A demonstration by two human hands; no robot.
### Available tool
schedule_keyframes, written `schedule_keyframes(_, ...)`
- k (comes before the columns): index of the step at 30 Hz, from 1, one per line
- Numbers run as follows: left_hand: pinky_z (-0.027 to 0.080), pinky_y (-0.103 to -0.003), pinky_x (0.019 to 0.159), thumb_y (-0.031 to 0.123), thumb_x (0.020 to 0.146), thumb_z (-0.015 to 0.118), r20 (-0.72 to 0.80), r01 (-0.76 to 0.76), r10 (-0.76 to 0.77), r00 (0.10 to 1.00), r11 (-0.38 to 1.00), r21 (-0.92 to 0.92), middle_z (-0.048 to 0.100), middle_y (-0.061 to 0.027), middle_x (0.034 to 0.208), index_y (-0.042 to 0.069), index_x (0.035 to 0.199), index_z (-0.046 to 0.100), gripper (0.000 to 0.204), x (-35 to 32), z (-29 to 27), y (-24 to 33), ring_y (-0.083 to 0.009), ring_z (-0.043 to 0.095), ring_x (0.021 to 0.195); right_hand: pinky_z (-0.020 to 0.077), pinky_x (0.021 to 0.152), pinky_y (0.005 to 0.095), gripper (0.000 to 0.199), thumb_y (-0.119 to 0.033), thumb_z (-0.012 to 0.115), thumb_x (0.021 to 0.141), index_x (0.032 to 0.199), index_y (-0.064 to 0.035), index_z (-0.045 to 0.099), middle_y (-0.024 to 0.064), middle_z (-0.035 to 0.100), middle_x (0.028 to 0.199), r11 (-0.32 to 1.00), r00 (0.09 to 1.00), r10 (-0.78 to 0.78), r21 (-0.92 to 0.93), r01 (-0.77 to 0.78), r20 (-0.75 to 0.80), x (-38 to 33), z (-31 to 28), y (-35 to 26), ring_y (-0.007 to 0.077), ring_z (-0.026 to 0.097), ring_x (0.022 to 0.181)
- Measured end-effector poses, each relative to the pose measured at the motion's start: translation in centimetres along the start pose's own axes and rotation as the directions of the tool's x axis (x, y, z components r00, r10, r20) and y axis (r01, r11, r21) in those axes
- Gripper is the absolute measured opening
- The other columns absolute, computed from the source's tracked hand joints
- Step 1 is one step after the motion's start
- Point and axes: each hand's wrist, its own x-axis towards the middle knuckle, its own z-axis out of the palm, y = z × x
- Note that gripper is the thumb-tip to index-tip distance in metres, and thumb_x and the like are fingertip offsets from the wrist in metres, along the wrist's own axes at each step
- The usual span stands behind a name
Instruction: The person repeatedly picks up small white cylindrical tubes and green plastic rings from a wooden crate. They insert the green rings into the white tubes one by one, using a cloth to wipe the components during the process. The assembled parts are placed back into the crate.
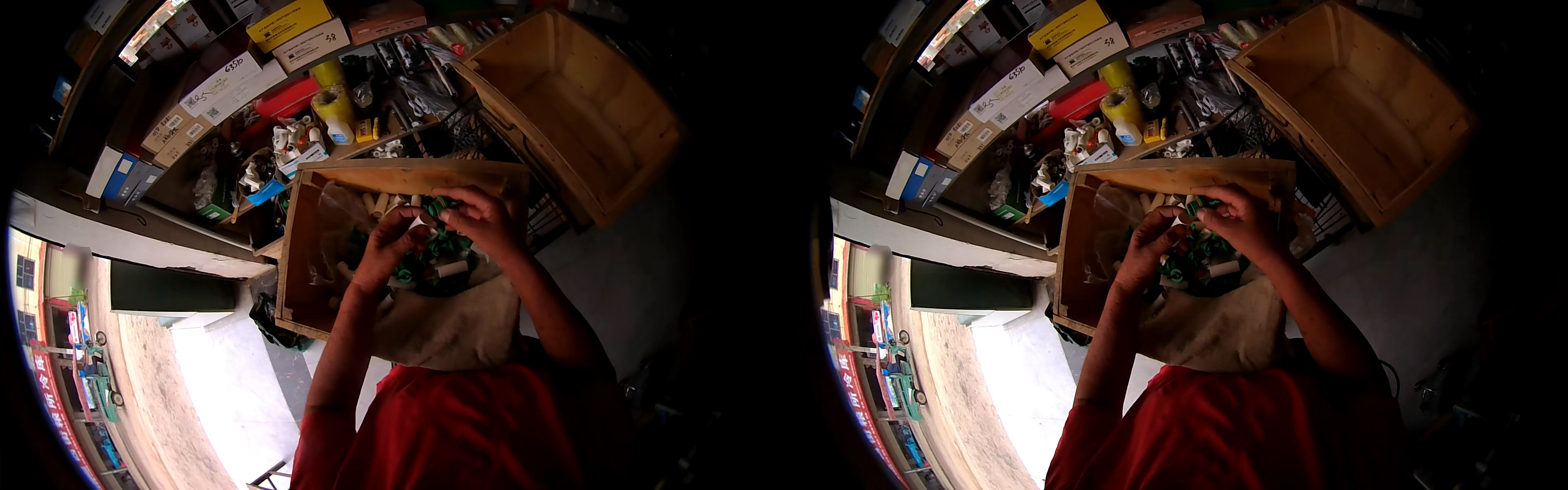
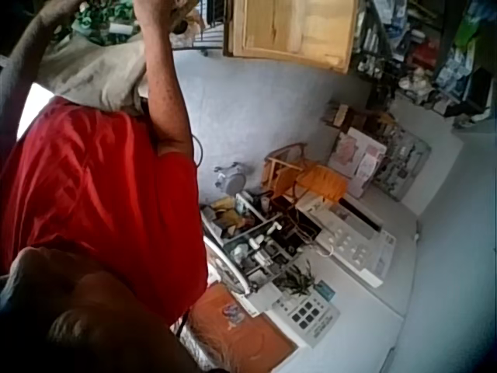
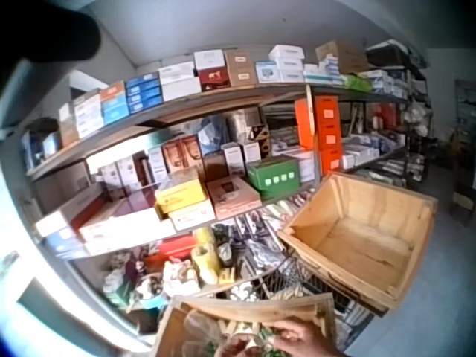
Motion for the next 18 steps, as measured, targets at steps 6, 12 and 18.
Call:
schedule_keyframes(6, 0.044, -0.022, 0.073, 0.014, 0.089, 0.067, -0.025, -0.024, 0.025, 0.999, 0.999, 0.035, 0.062, 0.0024, 0.099, 0.006, 0.115, 0.059, 0.029, -0.2, 0.2, 0.4, -0.0064, 0.056, 0.085, 0.0529, 0.077, 0.0247, 0.034, -0.006, 0.063, 0.090, 0.123, -0.0036, 0.058, 0.0045, 0.061, 0.114, 0.999, 0.997, -0.003, -0.033, 0.005, 0.077, 0.0, 0.0, -0.1, 0.0112, 0.062, 0.095)
schedule_keyframes(12, 0.043, -0.020, 0.071, 0.009, 0.088, 0.068, -0.046, -0.033, 0.036, 0.998, 0.997, 0.063, 0.062, 0.0031, 0.098, 0.006, 0.113, 0.061, 0.026, -0.1, -0.1, 0.1, -0.0042, 0.054, 0.084, 0.0530, 0.079, 0.0251, 0.033, 0.000, 0.064, 0.086, 0.118, -0.0041, 0.061, 0.0051, 0.060, 0.112, 0.989, 0.995, -0.059, -0.133, 0.069, 0.075, -0.2, 0.5, -0.4, 0.0125, 0.062, 0.096)
schedule_keyframes(18, 0.045, -0.021, 0.077, 0.009, 0.088, 0.068, -0.042, -0.042, 0.046, 0.998, 0.994, 0.103, 0.062, 0.0015, 0.100, 0.005, 0.113, 0.060, 0.027, 0.1, -0.4, -0.5, -0.0063, 0.056, 0.088, 0.0527, 0.083, 0.0249, 0.035, 0.006, 0.064, 0.084, 0.117, -0.0044, 0.062, 0.0039, 0.057, 0.111, 0.959, 0.992, -0.077, -0.265, 0.101, 0.099, -0.5, 0.7, -1.1, 0.0131, 0.060, 0.101)
